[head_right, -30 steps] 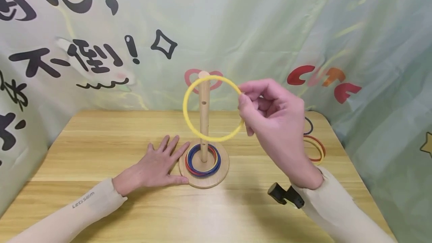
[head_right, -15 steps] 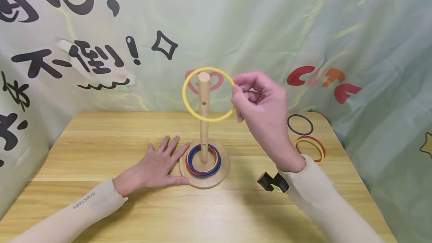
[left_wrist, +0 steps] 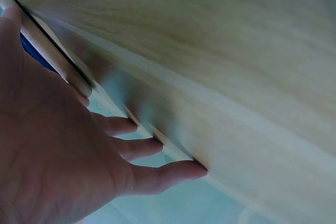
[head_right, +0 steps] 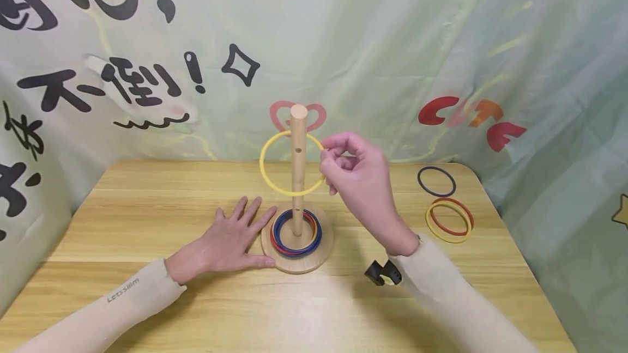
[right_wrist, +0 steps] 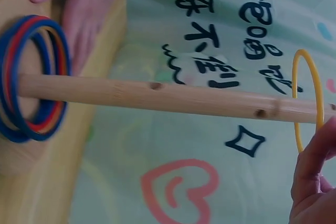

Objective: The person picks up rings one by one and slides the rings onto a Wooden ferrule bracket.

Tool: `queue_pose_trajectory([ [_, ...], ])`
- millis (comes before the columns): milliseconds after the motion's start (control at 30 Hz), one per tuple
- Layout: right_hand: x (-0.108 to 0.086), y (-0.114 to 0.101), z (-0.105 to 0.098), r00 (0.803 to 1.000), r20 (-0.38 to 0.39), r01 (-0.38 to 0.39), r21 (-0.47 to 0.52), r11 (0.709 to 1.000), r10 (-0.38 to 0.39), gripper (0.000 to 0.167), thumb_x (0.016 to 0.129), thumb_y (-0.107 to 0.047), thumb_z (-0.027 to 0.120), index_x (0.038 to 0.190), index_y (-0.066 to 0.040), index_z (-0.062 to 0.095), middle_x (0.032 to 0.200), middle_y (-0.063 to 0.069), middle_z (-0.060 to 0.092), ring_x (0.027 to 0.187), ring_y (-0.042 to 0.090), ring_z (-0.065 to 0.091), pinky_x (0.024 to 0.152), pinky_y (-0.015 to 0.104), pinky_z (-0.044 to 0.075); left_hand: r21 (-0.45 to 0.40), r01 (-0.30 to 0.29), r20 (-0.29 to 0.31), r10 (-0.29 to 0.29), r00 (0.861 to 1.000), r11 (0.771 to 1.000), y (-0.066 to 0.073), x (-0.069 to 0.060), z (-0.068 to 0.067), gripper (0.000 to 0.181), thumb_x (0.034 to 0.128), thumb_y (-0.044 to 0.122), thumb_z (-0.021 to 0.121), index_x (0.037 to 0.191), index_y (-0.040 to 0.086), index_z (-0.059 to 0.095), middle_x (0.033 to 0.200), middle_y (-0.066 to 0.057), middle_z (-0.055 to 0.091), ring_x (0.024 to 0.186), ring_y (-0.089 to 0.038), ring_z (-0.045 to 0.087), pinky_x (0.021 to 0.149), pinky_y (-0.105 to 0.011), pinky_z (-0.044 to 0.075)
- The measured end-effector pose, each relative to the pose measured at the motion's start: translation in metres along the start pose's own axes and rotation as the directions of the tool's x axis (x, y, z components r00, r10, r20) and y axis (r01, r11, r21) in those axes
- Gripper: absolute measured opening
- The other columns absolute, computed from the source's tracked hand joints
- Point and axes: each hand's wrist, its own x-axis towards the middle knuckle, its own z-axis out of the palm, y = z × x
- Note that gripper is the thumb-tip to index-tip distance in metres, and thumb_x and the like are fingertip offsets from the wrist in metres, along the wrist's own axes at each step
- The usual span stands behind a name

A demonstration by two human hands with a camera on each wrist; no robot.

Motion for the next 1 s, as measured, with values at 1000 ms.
queue_pose_trajectory([
  [1000, -0.049, 0.091, 0.016, 0.967, 0.145, -0.174, -0.233, 0.957, 0.211, 0.016, 0.094, 0.009, 0.065, 0.107, 0.003, 0.073, 0.079, 0.007, 0.063, 0.051, 0.019, 0.059, 0.048, 0.028, 0.051, 0.005, 0.0, 0.012, 0.0, 1.0, 1.0, 0.0, -0.001, -0.003, 0.12, 0.0891, 0.098, 0.042, 0.176, 0.017, 0.025, 0.175, -0.03, 0.02, 0.157, -0.06, 0.022, 0.094, -0.092, 0.034],
])
